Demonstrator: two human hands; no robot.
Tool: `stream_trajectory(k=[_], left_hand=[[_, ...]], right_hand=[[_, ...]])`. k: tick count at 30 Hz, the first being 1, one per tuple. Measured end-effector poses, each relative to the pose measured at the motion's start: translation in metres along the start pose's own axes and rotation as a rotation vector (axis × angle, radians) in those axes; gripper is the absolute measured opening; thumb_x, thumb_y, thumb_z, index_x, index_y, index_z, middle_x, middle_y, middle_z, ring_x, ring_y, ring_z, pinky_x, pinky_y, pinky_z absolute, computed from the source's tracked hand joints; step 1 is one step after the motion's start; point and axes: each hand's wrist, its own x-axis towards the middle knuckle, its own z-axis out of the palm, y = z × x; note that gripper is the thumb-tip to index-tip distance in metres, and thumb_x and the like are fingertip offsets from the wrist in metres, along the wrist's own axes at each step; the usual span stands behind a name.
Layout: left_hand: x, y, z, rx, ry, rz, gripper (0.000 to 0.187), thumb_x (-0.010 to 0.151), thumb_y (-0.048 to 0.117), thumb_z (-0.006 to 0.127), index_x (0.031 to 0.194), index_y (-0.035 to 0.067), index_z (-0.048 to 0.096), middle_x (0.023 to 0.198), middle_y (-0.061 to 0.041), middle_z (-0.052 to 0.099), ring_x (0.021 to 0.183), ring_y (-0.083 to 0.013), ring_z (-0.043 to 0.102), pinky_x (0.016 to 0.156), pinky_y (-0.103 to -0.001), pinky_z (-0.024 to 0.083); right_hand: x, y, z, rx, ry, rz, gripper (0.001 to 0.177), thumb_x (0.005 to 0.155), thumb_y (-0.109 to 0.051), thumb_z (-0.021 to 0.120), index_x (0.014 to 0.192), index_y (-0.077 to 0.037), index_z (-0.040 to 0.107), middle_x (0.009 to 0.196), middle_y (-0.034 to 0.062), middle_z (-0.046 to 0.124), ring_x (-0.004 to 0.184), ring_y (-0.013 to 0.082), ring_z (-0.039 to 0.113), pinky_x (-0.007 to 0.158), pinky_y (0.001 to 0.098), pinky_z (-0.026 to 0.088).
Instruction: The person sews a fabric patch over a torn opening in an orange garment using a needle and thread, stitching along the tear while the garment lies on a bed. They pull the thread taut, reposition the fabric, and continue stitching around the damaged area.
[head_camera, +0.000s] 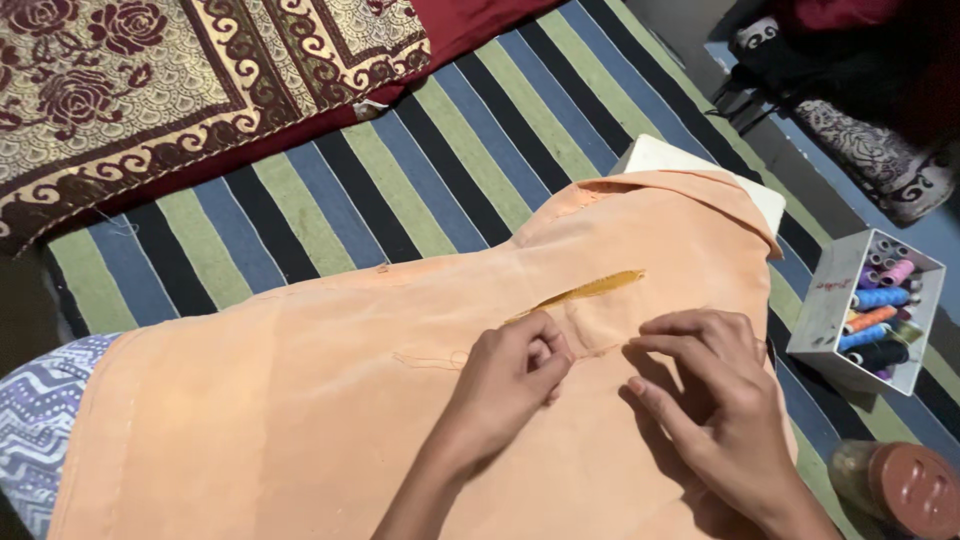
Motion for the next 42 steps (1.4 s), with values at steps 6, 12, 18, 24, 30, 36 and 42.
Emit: stream_trajectory(k=[6,12,18,24,30,36,42], left_hand=[[-0.019,0.019,-0.051,-0.161,-0.208,-0.082,0.015,0.084,0.010,0.076,0.079,-0.003,0.073,0.061,0.005,0.049,0.055,-0.0042,0.044,0.048,-0.026,0.040],[-0.049,0.052,-0.119,0.136,-0.111,-0.342,0.013,0.086,0.012,0.079,0.083,-0.001,0.079,0.061,-0.002,0.063,0.054,-0.0086,0.063,0.047,-0.027,0.043],[-0.061,0.051,-0.139,0.224,0.035,-0.258,0.020,0.084,0.019,0.078,0.075,0.001,0.078,0.058,-0.001,0.061,0.052,-0.0091,0.051,0.044,-0.030,0.038],[-0.068,0.022,-0.178,0.250,-0.069,0.020,0.017,0.084,0.023,0.083,0.083,0.007,0.081,0.069,-0.001,0.073,0.062,-0.0060,0.060,0.056,-0.023,0.053],[-0.101,0.002,-0.232,0.027,0.070,-0.225,0.015,0.084,0.008,0.082,0.091,-0.004,0.075,0.073,-0.012,0.072,0.066,-0.0145,0.061,0.060,-0.033,0.060],[-0.118,-0.025,-0.247,0.111,0.329,-0.190,0.012,0.085,0.004,0.076,0.093,-0.006,0.074,0.071,-0.013,0.068,0.062,-0.0140,0.052,0.051,-0.030,0.040],[-0.119,-0.036,-0.252,0.120,0.445,-0.073,0.015,0.086,0.006,0.076,0.094,-0.007,0.077,0.068,-0.013,0.066,0.056,-0.0136,0.050,0.048,-0.029,0.036]], right_hand=[[0.009,-0.014,-0.009,0.153,0.028,0.075,0.026,0.081,-0.006,0.074,0.107,-0.002,0.072,0.106,0.0094,0.073,0.104,0.0236,0.068,0.090,0.0341,0.052],[0.028,-0.028,-0.005,0.307,0.007,0.075,0.025,0.086,-0.006,0.072,0.110,-0.001,0.070,0.109,0.0102,0.074,0.105,0.0235,0.070,0.092,0.0330,0.053],[0.049,-0.044,0.014,0.287,-0.220,-0.107,0.025,0.089,-0.015,0.070,0.109,0.001,0.070,0.108,0.0149,0.069,0.104,0.0283,0.066,0.088,0.0342,0.051],[0.060,-0.064,0.030,0.496,-0.599,0.094,0.021,0.097,-0.023,0.068,0.102,-0.002,0.072,0.083,0.0030,0.069,0.079,0.0173,0.066,0.073,0.0310,0.052],[0.086,-0.059,0.031,0.910,-0.640,0.322,0.020,0.100,-0.018,0.062,0.091,-0.002,0.070,0.070,-0.0045,0.054,0.060,0.0055,0.041,0.053,0.0236,0.034],[0.096,-0.021,0.012,0.992,-0.350,0.416,0.017,0.097,-0.014,0.060,0.092,0.000,0.067,0.070,-0.0025,0.054,0.056,0.0049,0.035,0.049,0.0231,0.028],[0.078,0.013,-0.015,0.933,-0.155,0.417,0.027,0.109,-0.017,0.060,0.095,0.005,0.066,0.069,0.0010,0.048,0.058,0.0074,0.037,0.052,0.0233,0.027]])
